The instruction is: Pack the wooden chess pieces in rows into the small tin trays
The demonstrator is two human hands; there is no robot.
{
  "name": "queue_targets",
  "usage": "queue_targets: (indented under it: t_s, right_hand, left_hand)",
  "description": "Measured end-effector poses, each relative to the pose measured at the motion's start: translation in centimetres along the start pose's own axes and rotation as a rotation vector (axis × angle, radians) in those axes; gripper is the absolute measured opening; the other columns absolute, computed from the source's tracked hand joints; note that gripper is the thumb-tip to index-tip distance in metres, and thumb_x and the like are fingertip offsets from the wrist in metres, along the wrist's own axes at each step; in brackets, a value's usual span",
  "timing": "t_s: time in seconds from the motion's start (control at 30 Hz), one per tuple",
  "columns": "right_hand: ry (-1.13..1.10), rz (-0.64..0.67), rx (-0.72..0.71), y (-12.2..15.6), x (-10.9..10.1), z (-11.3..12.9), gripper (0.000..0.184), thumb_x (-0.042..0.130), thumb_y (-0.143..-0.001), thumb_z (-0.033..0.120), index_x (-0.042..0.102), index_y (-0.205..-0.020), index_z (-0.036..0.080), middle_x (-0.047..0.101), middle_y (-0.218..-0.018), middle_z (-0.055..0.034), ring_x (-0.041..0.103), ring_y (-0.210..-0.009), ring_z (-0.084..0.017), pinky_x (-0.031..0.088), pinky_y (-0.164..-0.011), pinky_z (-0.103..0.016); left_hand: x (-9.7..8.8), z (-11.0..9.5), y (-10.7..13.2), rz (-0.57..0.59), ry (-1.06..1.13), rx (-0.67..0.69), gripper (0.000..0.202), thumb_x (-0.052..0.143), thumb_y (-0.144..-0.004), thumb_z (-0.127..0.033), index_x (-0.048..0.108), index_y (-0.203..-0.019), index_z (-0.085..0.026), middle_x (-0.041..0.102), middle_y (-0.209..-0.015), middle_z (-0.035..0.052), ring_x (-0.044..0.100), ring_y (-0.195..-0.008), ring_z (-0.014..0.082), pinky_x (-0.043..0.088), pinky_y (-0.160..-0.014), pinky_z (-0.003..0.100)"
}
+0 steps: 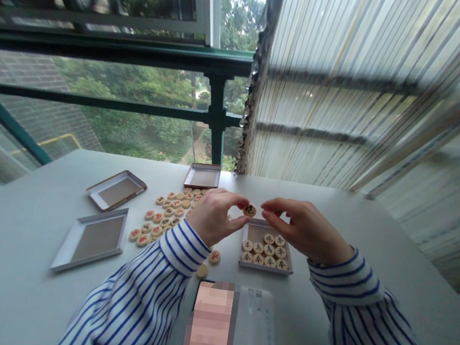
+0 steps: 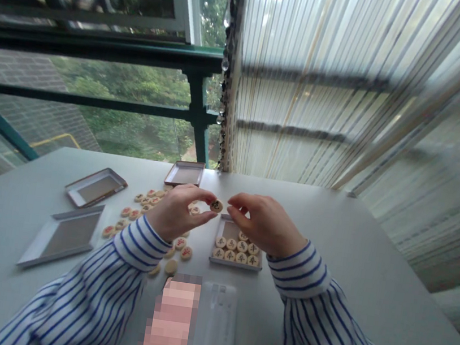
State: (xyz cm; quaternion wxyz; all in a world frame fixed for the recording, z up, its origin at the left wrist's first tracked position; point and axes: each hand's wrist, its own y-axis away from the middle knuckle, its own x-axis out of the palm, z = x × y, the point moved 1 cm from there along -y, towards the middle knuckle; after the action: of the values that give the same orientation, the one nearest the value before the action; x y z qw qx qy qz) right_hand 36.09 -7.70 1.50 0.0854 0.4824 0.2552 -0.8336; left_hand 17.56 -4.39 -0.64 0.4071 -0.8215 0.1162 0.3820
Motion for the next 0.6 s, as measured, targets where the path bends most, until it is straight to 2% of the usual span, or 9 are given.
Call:
queue_targets:
  t_s: [0.27,0.43,0.6]
  right_hand:
    - [-0.192,-0.024,0.072,-0.4,0.4,-0.9,0.025,0.047,-0.082,0.033,0.065,-0.088,0.017,0.066,-0.076,-0.0021,0.056,-0.063,-0.010,0.044,-0.059,-0.023]
    - [-0.353,0.005,0.111,-0.5,1.1,-1.6,0.021,0.049,-0.081,0.029,0.064,-0.089,0.016,0.067,-0.082,-0.0028,0.060,-0.072,-0.012,0.047,-0.067,-0.025]
    - [-0.435,0.031,0.142,-0.5,1.3,-2.2,0.022,0.049,-0.080,0.030,0.063,-0.090,0.016,0.067,-0.083,-0.0036,0.061,-0.076,-0.014,0.048,-0.070,-0.027]
  left_hand:
    - [1.8,-0.1,-0.7,-0.019,0.040,0.027,0.018,0.062,-0.071,-0.026,0.062,-0.086,-0.017,0.066,-0.078,0.0038,0.058,-0.074,0.0168,0.045,-0.071,0.034]
    - [2.3,-0.4,-0.8,-0.001,0.059,-0.002,0.017,0.062,-0.071,-0.026,0.062,-0.086,-0.017,0.066,-0.078,0.0028,0.059,-0.074,0.0167,0.046,-0.071,0.034]
    - [2.4,-0.1,-0.9,0.040,0.278,-0.096,0.022,0.064,-0.069,-0.027,0.062,-0.089,-0.016,0.067,-0.080,0.0028,0.061,-0.075,0.0147,0.048,-0.072,0.031]
